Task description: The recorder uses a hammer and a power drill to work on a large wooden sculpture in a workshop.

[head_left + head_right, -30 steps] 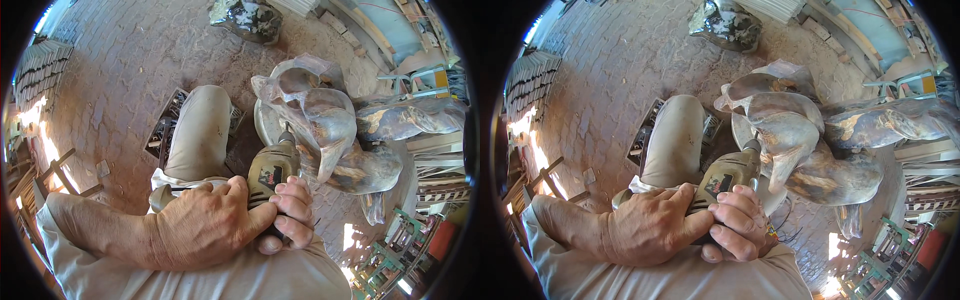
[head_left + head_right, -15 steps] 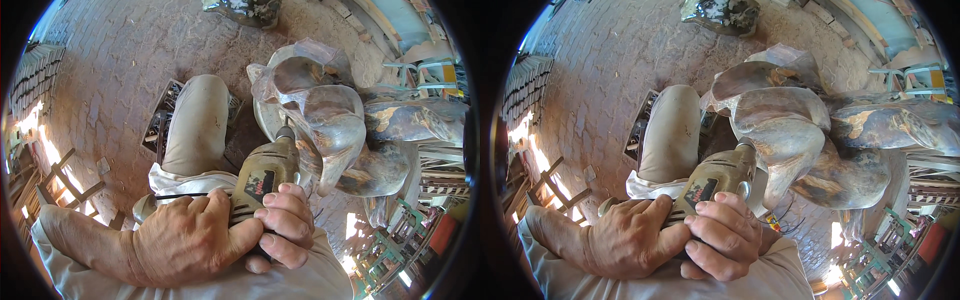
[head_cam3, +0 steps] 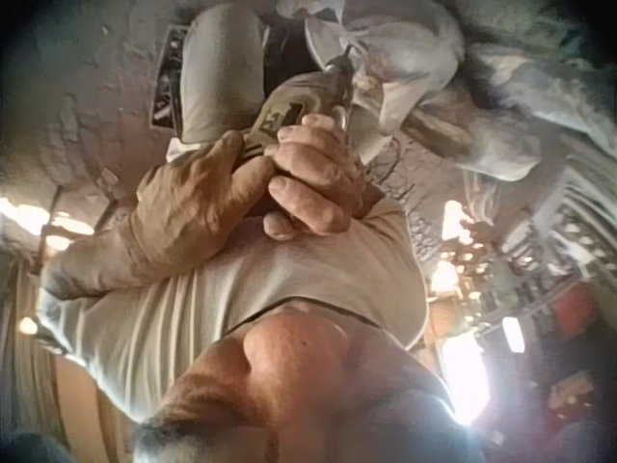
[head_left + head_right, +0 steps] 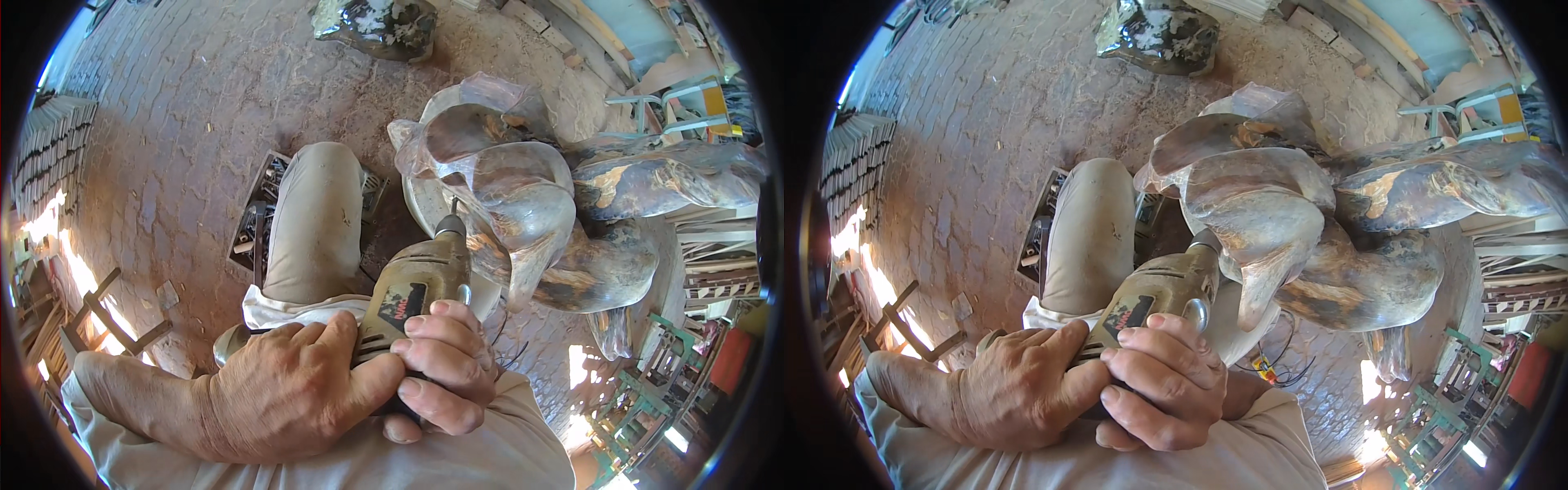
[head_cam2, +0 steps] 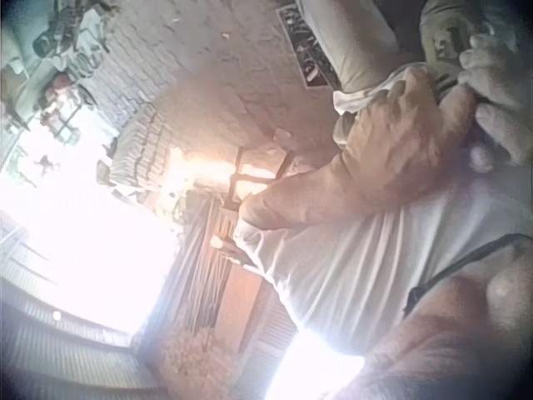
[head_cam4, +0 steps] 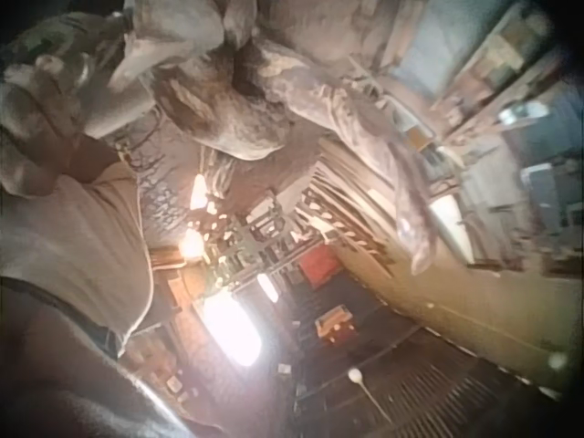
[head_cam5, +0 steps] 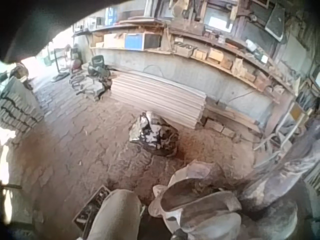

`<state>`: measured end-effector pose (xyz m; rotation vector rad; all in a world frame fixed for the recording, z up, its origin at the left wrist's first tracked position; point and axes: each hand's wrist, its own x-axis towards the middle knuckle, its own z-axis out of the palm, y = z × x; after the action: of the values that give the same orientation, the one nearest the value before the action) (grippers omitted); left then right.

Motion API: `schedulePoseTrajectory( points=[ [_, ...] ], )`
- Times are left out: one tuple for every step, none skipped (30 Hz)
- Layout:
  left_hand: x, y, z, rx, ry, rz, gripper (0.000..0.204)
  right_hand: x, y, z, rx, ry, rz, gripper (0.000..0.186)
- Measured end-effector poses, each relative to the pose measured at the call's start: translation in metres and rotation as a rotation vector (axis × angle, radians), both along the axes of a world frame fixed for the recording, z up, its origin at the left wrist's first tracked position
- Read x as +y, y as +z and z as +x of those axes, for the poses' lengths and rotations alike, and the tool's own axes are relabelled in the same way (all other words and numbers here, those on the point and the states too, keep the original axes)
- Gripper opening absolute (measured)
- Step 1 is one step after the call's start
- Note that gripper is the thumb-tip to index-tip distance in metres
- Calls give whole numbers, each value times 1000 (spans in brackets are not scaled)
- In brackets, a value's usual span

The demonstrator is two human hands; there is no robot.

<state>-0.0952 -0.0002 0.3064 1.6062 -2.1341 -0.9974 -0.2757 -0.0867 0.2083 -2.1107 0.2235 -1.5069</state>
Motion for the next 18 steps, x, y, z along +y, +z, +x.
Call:
schedulePoseTrajectory(
  points=[
    [0, 0, 1, 3, -9, 24, 21, -1, 0, 2, 0, 7, -4, 38],
    [-1, 1, 2, -10, -34, 66, 22, -2, 1, 3, -12, -9, -6, 38],
    [-1, 1, 3, 9, -22, 53, 22, -3, 2, 3, 1, 0, -11, 38],
    [-1, 0, 3, 20, -16, 46, 21, -4, 3, 3, 15, 12, -15, 38],
    [-2, 0, 4, 9, -38, 57, 21, -4, 4, 2, 15, 11, -15, 38],
    [-2, -1, 4, 30, -8, 42, 21, -5, 5, 1, 28, 25, -12, 38],
    [-2, -2, 4, 28, -23, 25, 20, -5, 5, 0, 42, 37, -5, 38],
    [-2, -3, 5, 1, -59, 22, 20, -5, 5, -2, 47, 34, 4, 38],
    [-2, -4, 5, 34, -40, 24, 20, -5, 6, -3, 74, 57, 0, 37],
    [-2, -4, 5, 33, -47, 24, 19, -5, 6, -4, 93, 72, 0, 36],
    [-2, -5, 6, 12, -68, 10, 19, -4, 5, -4, 96, 56, -6, 35],
    [-2, -5, 6, 29, -54, 31, 19, -3, 5, -5, 87, 44, 7, 35],
    [-1, -5, 7, 29, -59, 23, 19, -3, 5, -4, 87, 47, 7, 35],
    [0, -5, 7, 10, -88, 26, 20, -2, 5, -4, 87, 50, 2, 34],
    [0, -5, 7, 26, -64, 5, 20, -1, 5, -4, 84, 49, -4, 34],
    [1, -5, 8, 27, -66, 16, 20, -1, 5, -3, 82, 51, -1, 34],
    [1, -4, 8, 7, -89, 32, 20, -1, 5, -2, 81, 52, 2, 34],
    [2, -4, 8, 29, -70, 19, 20, 0, 6, -2, 81, 51, -6, 34]
  ],
)
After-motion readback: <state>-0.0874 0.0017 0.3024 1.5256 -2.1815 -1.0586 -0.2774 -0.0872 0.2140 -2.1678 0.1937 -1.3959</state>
